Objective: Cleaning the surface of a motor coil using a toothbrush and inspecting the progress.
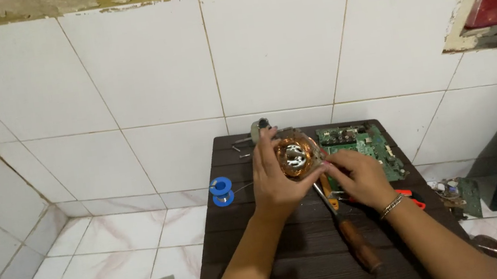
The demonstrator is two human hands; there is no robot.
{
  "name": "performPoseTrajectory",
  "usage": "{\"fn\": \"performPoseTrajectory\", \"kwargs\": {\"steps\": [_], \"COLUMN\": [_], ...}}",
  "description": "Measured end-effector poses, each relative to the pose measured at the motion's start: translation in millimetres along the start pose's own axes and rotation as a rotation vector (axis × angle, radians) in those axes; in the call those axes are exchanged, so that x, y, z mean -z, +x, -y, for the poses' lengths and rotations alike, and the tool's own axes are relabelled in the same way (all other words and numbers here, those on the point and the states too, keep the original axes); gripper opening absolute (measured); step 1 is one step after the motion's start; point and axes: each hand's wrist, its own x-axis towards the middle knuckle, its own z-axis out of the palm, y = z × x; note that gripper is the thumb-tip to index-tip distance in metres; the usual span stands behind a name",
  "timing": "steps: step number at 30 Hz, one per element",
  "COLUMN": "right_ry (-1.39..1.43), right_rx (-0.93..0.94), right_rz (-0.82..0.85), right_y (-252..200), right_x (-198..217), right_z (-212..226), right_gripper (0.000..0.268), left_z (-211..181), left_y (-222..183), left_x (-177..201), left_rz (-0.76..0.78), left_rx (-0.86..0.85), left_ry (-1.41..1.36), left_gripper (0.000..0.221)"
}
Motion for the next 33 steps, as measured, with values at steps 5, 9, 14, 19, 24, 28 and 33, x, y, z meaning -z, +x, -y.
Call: {"fn": "performPoseTrajectory", "kwargs": {"steps": [5, 9, 14, 19, 24, 28, 33], "right_ry": [0.018, 0.08, 0.012, 0.058, 0.091, 0.01, -0.049], "right_rx": [0.018, 0.136, 0.167, 0.096, 0.078, 0.073, 0.165], "right_rz": [-0.044, -0.062, -0.061, -0.006, -0.001, 0.018, -0.014], "right_y": [-2.3, 0.9, -1.3, -4.1, -7.3, -2.4, -9.3], "right_x": [5.1, -0.9, -8.0, -7.4, -14.9, -4.3, -17.1], "right_z": [0.6, -5.8, -5.4, 8.2, 4.9, 13.2, -4.6], "right_gripper": [0.018, 0.016, 0.017, 0.02, 0.012, 0.018, 0.019], "left_z": [0.1, 2.5, -11.4, -19.4, -19.2, -20.5, -17.9], "left_y": [4.4, 2.2, 3.2, 7.7, 7.0, 9.8, -3.9], "left_x": [5.7, 6.5, 9.3, 14.1, 12.1, 11.5, 0.7], "left_rz": [-0.013, 0.025, 0.086, 0.105, 0.144, 0.091, 0.053], "left_rx": [0.028, 0.101, 0.189, 0.295, 0.333, 0.383, 0.292], "left_ry": [-0.04, -0.107, -0.194, -0.246, -0.291, -0.314, -0.13], "left_gripper": [0.128, 0.131, 0.134, 0.136, 0.14, 0.142, 0.137]}}
